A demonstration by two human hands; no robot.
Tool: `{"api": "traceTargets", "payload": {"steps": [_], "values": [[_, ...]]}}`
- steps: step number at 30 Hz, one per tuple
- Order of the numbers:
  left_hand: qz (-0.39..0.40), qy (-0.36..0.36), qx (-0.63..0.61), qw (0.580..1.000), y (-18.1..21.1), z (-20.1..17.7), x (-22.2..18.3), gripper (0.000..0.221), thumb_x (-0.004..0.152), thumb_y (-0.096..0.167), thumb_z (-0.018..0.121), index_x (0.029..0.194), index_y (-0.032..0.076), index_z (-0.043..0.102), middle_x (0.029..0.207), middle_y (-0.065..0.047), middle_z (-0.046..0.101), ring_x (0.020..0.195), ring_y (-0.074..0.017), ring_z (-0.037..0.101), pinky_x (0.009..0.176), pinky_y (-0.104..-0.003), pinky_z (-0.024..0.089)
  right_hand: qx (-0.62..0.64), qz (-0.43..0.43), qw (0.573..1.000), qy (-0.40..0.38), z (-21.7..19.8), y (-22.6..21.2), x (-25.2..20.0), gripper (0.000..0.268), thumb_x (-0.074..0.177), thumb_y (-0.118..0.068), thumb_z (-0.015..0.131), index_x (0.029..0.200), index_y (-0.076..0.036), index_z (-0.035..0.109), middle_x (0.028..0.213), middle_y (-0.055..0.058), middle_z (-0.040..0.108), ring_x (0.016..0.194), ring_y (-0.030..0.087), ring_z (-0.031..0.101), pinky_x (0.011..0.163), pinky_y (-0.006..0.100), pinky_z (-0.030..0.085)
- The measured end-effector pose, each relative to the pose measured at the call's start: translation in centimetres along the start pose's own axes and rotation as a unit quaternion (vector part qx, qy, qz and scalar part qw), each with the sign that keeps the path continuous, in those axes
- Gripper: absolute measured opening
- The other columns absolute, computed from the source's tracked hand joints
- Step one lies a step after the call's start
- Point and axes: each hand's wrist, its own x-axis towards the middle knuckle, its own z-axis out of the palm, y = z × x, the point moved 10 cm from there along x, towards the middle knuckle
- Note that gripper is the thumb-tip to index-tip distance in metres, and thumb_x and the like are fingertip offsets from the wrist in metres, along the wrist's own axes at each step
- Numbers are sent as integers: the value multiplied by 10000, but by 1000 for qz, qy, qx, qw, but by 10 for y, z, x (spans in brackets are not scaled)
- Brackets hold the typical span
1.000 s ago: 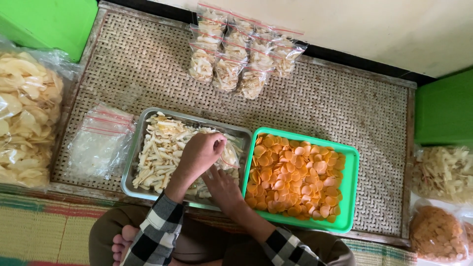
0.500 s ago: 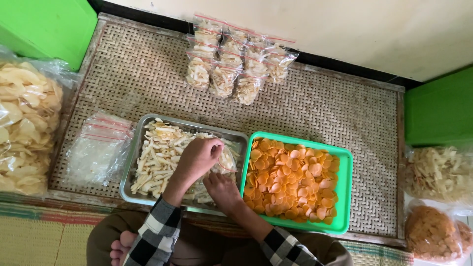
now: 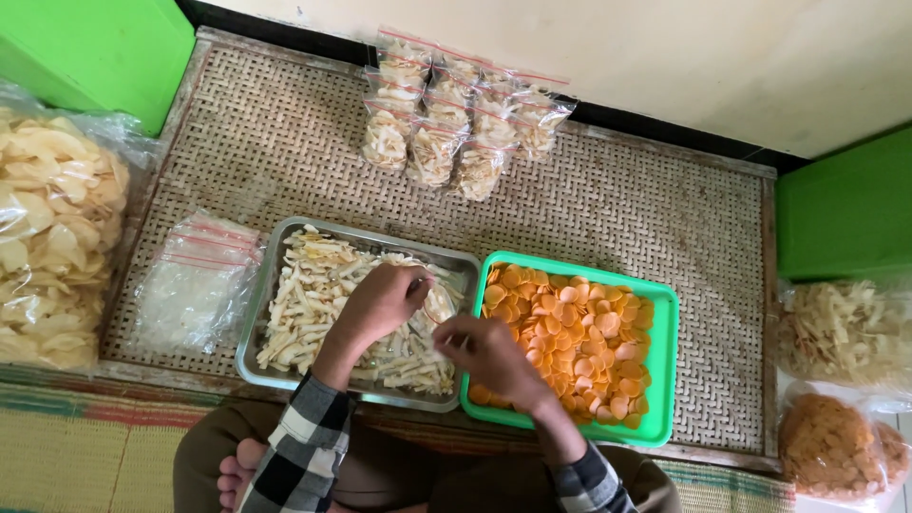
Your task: The person sits on a mat and packs dried chips from two trays into small plastic bags. They pick up light-colored chips from a metal tray and orange chips from a green tray, placing them into bags held open with the other hand. Completed bags are set aside on the mat.
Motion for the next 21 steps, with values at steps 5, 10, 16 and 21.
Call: {"api": "traceTargets", "payload": {"steps": [5,10,16,21], "values": [[1,-1,-7,1000,-4,1,-1,240,966,211,572,967,37,739,684,-165,730,755,-406,728,707,-517,564,10,20,986,165,-37,33,8,126,840,-91,825,958,-128,798,722,56,762,576,129,652,524,223,531],[3,-2,-12,1000,-3,4,-1,249,972,218,566,954,36,735,694,-166,734,760,-408,729,710,-515,566,-34,-21,974,221,-29,31,11,78,864,-74,811,929,-107,787,773,83,767,627,195,720,518,252,533],[10,-10,-2,1000,-7,11,1,240,981,202,563,964,39,738,697,-174,730,738,-407,727,698,-487,565,-137,-109,963,206,-17,12,11,100,873,-38,794,964,-77,782,840,99,775,650,273,729,575,321,597],[15,5,23,1000,-6,6,0,250,992,211,561,966,38,740,695,-197,720,727,-411,729,688,-488,568,-106,-63,966,229,-47,38,3,108,880,-51,772,967,-113,785,859,57,782,672,198,733,572,282,560]]}}
